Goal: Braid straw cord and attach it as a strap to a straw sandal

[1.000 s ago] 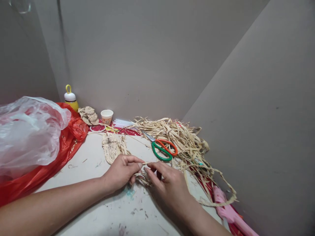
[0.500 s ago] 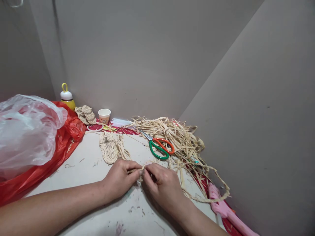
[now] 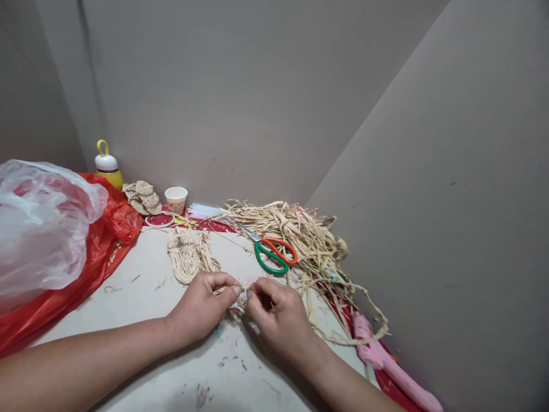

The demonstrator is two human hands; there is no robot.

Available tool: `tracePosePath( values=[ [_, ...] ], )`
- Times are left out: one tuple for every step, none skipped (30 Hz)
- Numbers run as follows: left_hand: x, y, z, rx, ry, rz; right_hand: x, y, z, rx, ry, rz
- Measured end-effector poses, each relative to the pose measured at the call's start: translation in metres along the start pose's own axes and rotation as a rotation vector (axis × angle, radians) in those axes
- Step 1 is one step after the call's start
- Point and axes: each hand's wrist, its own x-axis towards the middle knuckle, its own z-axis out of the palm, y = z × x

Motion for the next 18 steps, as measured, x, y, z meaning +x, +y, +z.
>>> tracePosePath(
  values=[
    [0.001, 0.0, -0.001, -0.02, -0.012, -0.026, 0.0, 0.001, 0.0, 0.016, -0.015, -0.009],
    [0.002, 0.0, -0.002, -0.034, -0.031, -0.041, 0.0, 0.002, 0.0, 0.024, -0.029, -0.023],
    [0.003, 0.001, -0.003, -0.04, -0.053, -0.044, 0.0, 0.003, 0.0, 0.022, -0.041, -0.039],
    [0.004, 0.001, -0.004, -0.035, -0.071, -0.034, -0.001, 0.003, 0.0, 0.012, -0.048, -0.056],
    [0.004, 0.0, -0.004, -0.02, -0.086, -0.011, -0.001, 0.004, 0.0, -0.002, -0.052, -0.071],
    [0.003, 0.0, -0.005, 0.009, -0.098, 0.024, -0.002, 0.004, 0.0, -0.013, -0.052, -0.086],
    [0.003, -0.001, -0.005, 0.051, -0.099, 0.069, -0.002, 0.003, 0.0, -0.02, -0.053, -0.097],
    [0.002, -0.003, -0.005, 0.106, -0.089, 0.122, -0.002, 0.003, 0.0, -0.023, -0.052, -0.105],
    [0.002, -0.005, -0.006, 0.169, -0.072, 0.18, -0.002, 0.002, 0.0, -0.023, -0.052, -0.11],
    [0.002, -0.007, -0.006, 0.236, -0.056, 0.24, -0.002, 0.001, 0.0, -0.022, -0.054, -0.116],
    [0.002, -0.009, -0.007, 0.303, -0.045, 0.294, -0.002, -0.001, 0.0, -0.02, -0.054, -0.124],
    [0.002, -0.01, -0.008, 0.365, -0.043, 0.339, -0.003, -0.002, 0.0, -0.017, -0.053, -0.133],
    [0.002, -0.011, -0.01, 0.419, -0.053, 0.375, -0.003, -0.002, 0.0, -0.015, -0.051, -0.141],
    [0.002, -0.012, -0.011, 0.463, -0.071, 0.403, -0.003, -0.003, 0.0, -0.011, -0.049, -0.151],
    [0.001, -0.012, -0.012, 0.5, -0.086, 0.425, -0.003, -0.002, 0.0, -0.005, -0.048, -0.157],
    [0.001, -0.011, -0.013, 0.53, -0.099, 0.441, -0.003, -0.002, 0.001, 0.002, -0.047, -0.156],
    [0.001, -0.01, -0.013, 0.559, -0.109, 0.452, -0.003, -0.001, 0.002, 0.012, -0.046, -0.149],
    [0.0, -0.009, -0.013, 0.595, -0.119, 0.458, -0.003, 0.0, 0.003, 0.026, -0.049, -0.132]
  ],
)
